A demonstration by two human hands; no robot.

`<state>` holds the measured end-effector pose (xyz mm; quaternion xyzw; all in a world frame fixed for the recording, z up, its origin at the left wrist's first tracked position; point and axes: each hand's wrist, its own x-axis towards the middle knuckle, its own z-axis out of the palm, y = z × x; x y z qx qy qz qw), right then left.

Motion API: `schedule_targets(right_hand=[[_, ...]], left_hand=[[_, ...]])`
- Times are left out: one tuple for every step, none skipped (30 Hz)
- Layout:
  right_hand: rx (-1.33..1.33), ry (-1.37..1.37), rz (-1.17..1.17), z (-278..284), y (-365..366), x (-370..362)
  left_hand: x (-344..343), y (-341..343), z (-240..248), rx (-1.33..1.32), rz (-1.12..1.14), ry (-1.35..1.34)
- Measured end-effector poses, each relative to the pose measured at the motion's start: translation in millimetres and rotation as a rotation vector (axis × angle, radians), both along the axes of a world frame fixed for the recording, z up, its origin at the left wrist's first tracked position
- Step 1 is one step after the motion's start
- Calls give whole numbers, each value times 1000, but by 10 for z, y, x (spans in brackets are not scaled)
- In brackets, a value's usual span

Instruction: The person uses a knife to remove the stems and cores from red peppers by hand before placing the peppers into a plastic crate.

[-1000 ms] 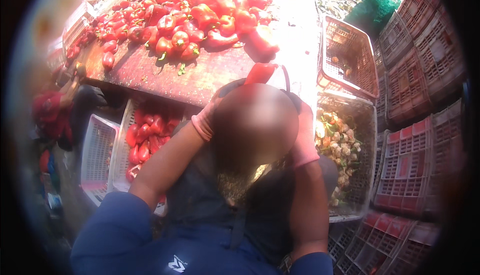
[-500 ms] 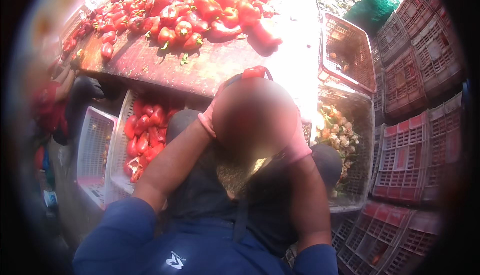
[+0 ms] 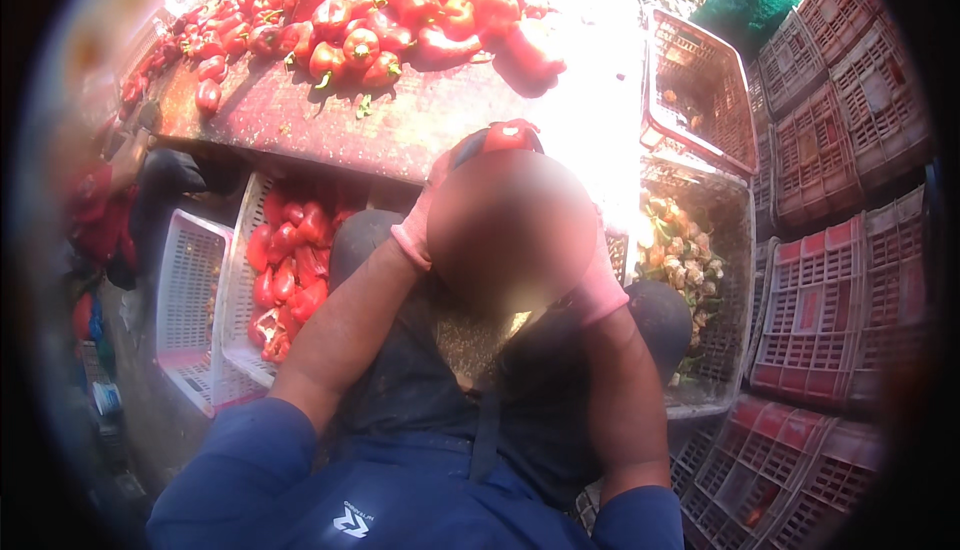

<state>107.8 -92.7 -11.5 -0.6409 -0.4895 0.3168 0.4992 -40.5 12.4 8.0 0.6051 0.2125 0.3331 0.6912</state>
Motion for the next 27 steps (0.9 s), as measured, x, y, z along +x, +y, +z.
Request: schedule_targets(right_hand=[[-8,52,-3,57,-8,-12],[-16,104,-6,88,-11,-22],[34,51,-5,73,-8,-31],[84,0,-7,46,-4,-38],[133,-52,-8,31,-2,-45],[114,-78,7,38,-8,-36],[95,-102,23,48,-21,-20],[76,-126,39,54,-28,-16],[84,-85,41,55,-29,-26],[91,-42,42,48,-30,-38],[97,0,43,43,-33,-48],[31,62,42,49,-33,-46],[-33,127,44,63,-29,-43],[-98,192,45,72,-25,-45],[-111,200,28,72,-24,-58],[-125,206,6,70,-34,-61],[-139,213,-17,71,-42,-60],[-171,247,7,91,-49,-48],[-202,282,32,132,-53,-33],[-234,317,57,174,-57,-18],[-252,299,59,211,-61,-4],[-272,281,58,243,-75,8],[-283,248,62,295,-81,10],[-293,215,66,346,-84,9],[-272,240,70,332,-85,5],[-252,264,74,304,-86,-1],[-232,288,79,274,-90,-13]], left_hand=[[-7,-3,2,4,12,-15],[-17,-5,6,8,23,-29],[-32,0,14,54,26,-22],[-45,15,25,99,26,-14],[-55,25,20,145,33,-5],[-59,30,15,192,39,4],[-62,30,-11,240,52,16],[-65,29,-25,287,65,27],[-68,24,-18,302,71,39],[-73,16,-4,315,77,51],[-76,11,-1,329,81,63],[-75,28,-89,276,102,64],[-71,45,-177,225,125,68],[-76,57,-247,174,148,73],[-91,67,-304,174,144,73],[-73,48,-267,172,135,72],[-59,37,-251,171,125,71],[-53,37,-267,178,129,71],[-52,41,-287,186,132,70],[-52,43,-295,194,136,70],[-55,42,-290,296,166,104],[-56,33,-274,397,193,136],[-58,29,-274,497,220,169],[-59,42,-293,433,190,147],[-52,61,-291,372,162,124],[-48,60,-281,310,135,101],[-42,32,-266,199,115,63]])
